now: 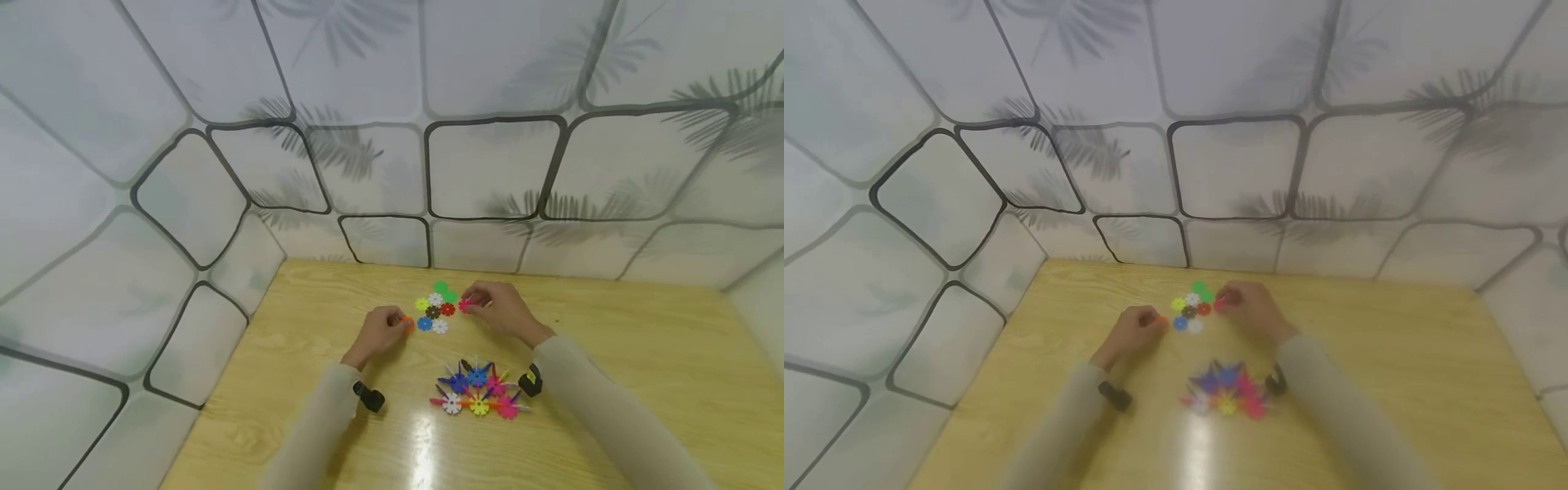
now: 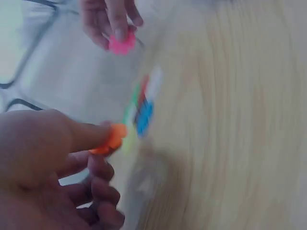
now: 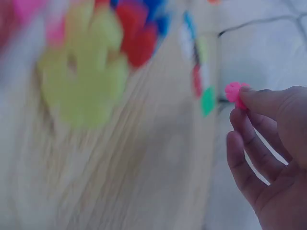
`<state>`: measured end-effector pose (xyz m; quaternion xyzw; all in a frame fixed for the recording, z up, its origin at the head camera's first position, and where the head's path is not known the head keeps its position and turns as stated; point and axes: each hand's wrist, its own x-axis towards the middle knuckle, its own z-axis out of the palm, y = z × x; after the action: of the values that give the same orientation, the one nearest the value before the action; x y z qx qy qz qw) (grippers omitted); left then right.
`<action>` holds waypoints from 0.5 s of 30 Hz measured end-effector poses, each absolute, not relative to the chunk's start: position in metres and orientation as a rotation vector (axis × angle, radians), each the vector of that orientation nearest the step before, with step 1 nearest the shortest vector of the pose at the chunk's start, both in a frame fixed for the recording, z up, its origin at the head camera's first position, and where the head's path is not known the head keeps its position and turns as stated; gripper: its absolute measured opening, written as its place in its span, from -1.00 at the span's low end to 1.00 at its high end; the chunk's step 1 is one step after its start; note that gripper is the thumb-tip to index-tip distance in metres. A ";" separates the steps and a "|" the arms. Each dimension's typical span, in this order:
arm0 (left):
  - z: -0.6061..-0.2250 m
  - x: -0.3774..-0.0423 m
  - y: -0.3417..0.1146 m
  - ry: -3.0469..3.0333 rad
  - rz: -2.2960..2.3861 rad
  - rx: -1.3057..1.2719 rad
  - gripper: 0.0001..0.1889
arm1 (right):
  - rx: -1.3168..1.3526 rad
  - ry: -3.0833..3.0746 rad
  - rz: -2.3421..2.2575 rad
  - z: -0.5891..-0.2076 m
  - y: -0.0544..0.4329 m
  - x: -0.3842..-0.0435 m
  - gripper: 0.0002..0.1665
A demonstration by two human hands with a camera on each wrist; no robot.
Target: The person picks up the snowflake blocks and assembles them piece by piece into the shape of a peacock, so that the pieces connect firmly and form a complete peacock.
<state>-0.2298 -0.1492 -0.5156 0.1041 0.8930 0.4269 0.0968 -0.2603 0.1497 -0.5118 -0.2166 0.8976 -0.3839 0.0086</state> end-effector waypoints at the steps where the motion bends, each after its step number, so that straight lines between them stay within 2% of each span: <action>1: -0.515 -0.224 -0.148 2.601 1.373 0.282 -0.81 | -0.689 2.793 -1.241 -0.508 0.147 -0.255 -0.82; 6: -0.503 -0.198 -0.135 2.304 1.769 0.182 -0.77 | -0.766 2.694 -1.428 -0.490 0.134 -0.230 -0.81; 15: -0.499 -0.180 -0.116 2.121 1.968 0.070 -0.75 | -0.972 2.695 -1.480 -0.481 0.117 -0.206 -0.84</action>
<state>-0.1796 -0.1163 -0.4995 0.0242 0.7271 0.6749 0.1235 -0.2060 0.1168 -0.4809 -0.3012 0.8351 -0.4585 -0.0415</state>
